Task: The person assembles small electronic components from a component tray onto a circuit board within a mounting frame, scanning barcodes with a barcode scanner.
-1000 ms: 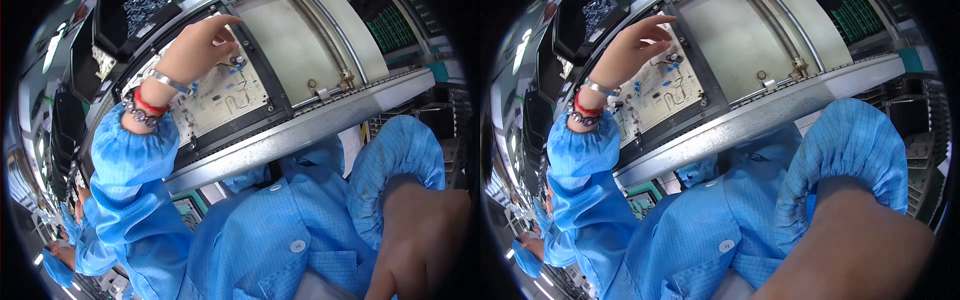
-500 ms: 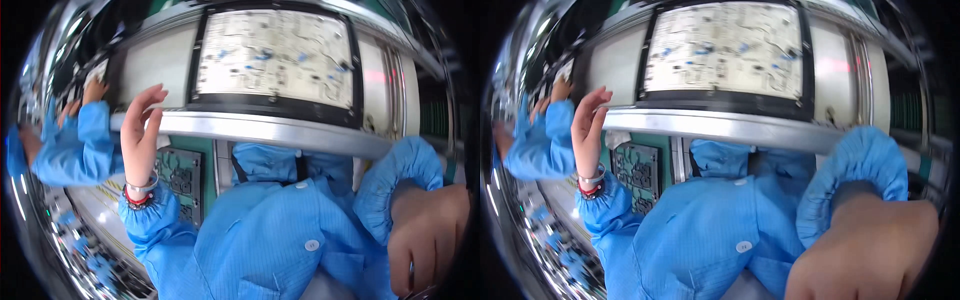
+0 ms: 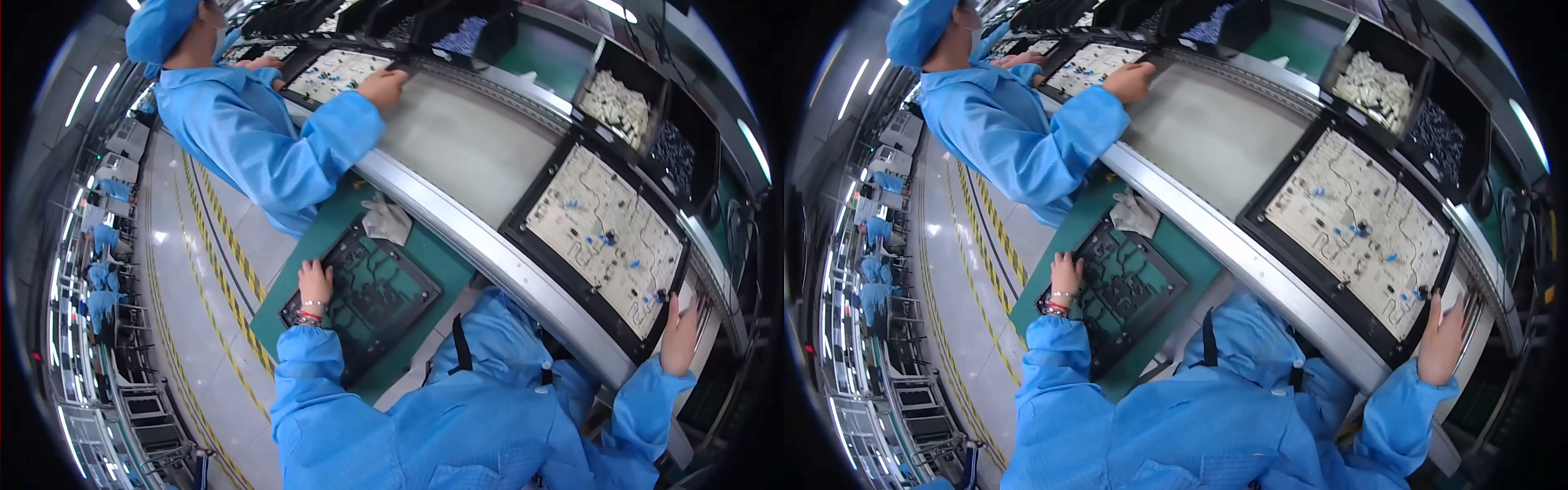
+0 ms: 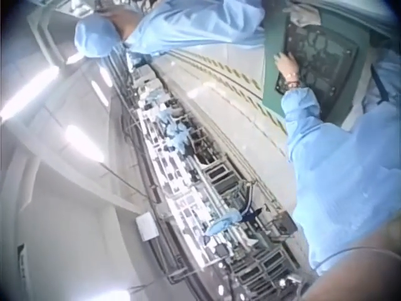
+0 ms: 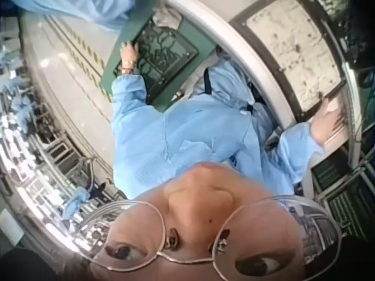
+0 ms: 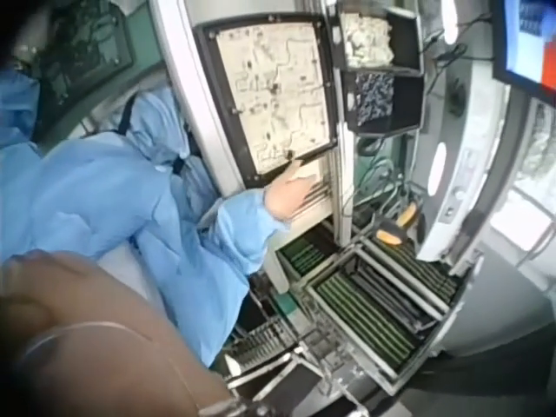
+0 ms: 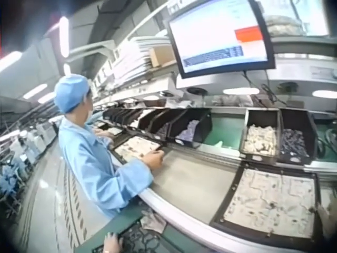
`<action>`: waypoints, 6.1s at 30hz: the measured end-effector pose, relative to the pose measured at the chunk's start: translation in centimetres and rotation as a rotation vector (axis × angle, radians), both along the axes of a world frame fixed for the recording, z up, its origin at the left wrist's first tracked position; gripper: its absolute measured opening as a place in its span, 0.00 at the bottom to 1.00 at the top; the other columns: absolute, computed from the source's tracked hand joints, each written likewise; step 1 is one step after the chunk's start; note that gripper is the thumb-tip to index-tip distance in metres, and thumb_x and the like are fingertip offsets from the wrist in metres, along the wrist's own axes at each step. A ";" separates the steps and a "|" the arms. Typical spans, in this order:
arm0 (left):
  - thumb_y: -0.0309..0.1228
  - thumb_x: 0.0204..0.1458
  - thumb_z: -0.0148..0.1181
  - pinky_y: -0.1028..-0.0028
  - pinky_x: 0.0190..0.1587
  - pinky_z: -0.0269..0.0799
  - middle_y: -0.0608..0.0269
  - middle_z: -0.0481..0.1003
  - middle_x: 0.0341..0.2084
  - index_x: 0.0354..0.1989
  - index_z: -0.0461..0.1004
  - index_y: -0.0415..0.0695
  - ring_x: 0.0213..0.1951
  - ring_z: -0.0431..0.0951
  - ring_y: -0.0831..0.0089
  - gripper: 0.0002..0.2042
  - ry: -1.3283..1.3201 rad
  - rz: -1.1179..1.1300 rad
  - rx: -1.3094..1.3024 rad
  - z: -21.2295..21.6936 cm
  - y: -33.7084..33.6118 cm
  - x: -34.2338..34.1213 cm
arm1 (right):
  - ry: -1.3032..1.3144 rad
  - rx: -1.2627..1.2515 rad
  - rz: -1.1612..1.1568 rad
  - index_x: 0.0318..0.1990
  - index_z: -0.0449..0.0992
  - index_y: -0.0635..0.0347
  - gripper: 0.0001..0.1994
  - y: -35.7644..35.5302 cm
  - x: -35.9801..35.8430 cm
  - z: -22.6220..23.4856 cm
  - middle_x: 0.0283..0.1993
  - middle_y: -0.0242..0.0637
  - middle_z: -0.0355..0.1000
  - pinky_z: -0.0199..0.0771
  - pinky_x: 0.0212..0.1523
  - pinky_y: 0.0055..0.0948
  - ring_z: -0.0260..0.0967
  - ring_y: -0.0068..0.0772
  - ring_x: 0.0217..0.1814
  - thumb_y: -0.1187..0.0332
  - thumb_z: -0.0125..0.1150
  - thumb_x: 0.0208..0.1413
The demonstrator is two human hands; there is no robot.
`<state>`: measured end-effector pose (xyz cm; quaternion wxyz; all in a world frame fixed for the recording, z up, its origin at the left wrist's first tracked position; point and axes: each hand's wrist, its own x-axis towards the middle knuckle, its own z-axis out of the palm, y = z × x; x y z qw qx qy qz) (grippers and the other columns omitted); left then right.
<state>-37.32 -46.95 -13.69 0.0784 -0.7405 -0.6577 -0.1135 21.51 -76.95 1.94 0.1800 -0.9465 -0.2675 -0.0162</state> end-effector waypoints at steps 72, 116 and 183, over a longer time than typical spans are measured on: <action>0.07 0.34 0.46 0.69 0.48 0.69 0.51 0.64 0.52 0.53 0.57 0.40 0.49 0.71 0.63 0.31 -1.182 -0.924 -1.981 24.0 -29.8 58.5 | -0.336 0.319 0.195 0.58 0.59 0.66 0.26 -29.6 12.7 12.0 0.61 0.47 0.56 0.50 0.63 0.37 0.52 0.42 0.65 0.62 0.53 0.53; 0.35 0.61 0.32 0.63 0.44 0.69 0.54 0.68 0.46 0.49 0.57 0.45 0.46 0.72 0.60 0.12 -1.176 -0.587 -1.621 18.2 -27.5 57.0 | 0.863 1.073 -0.420 0.41 0.71 0.67 0.16 -31.2 16.4 -1.0 0.36 0.37 0.72 0.68 0.39 0.23 0.68 0.24 0.35 0.61 0.51 0.57; 0.43 0.59 0.43 0.68 0.45 0.65 0.56 0.70 0.41 0.51 0.59 0.49 0.42 0.69 0.67 0.16 -1.178 -0.424 -1.855 14.3 -23.8 57.6 | -1.187 0.756 -1.165 0.37 0.68 0.67 0.05 -39.3 -8.6 7.3 0.24 0.24 0.56 0.49 0.21 0.14 0.48 0.10 0.24 0.76 0.48 0.56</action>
